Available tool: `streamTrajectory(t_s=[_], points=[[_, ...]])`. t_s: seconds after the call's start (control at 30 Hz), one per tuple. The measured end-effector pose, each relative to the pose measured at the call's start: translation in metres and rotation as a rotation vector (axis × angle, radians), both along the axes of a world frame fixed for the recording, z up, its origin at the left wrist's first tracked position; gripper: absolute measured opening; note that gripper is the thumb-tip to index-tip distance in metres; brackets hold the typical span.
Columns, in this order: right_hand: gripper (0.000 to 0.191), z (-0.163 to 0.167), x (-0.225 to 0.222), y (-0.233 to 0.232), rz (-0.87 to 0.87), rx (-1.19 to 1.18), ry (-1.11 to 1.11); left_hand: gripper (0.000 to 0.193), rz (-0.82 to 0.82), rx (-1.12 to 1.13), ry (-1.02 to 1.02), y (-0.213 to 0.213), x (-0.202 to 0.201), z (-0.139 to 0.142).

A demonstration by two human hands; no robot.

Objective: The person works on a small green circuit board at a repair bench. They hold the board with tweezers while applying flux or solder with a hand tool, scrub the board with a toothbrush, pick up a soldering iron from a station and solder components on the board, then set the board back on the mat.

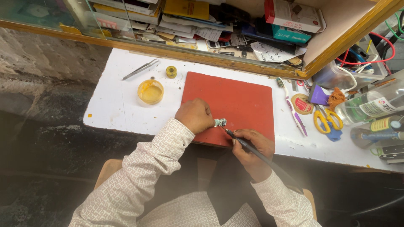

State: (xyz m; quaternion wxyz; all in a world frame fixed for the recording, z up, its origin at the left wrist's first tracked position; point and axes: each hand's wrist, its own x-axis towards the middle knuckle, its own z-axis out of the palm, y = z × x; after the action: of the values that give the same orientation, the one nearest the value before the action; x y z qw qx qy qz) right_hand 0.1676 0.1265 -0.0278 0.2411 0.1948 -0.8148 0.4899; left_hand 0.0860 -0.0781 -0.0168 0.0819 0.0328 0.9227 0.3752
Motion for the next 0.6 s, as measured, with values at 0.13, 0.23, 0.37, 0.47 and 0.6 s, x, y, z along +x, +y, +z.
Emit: streamTrajectory(t_s=[0.13,0.23,0.37,0.47,0.6], points=[[0.020,-0.0003,0.0017,-0.0010,-0.023,0.071,0.053,0.016,0.006,-0.010,-0.010,0.0005,-0.0009,-0.0008],[0.019,0.0006,0.0011,-0.0014,0.001,0.094,0.054,0.016,0.007,-0.011,-0.017,0.0010,-0.0012,-0.0016],[0.019,0.0013,0.0003,-0.0014,0.002,0.091,0.063,0.015,0.002,-0.016,-0.021,0.0011,-0.0019,-0.0014],[0.019,0.0009,0.0009,-0.0012,0.000,0.100,0.077,0.015,-0.001,-0.013,-0.018,0.0013,-0.0013,-0.0010],[0.020,0.0002,0.0018,-0.0013,0.006,0.093,0.074,0.015,0.003,-0.014,-0.026,0.0015,-0.0007,-0.0007]])
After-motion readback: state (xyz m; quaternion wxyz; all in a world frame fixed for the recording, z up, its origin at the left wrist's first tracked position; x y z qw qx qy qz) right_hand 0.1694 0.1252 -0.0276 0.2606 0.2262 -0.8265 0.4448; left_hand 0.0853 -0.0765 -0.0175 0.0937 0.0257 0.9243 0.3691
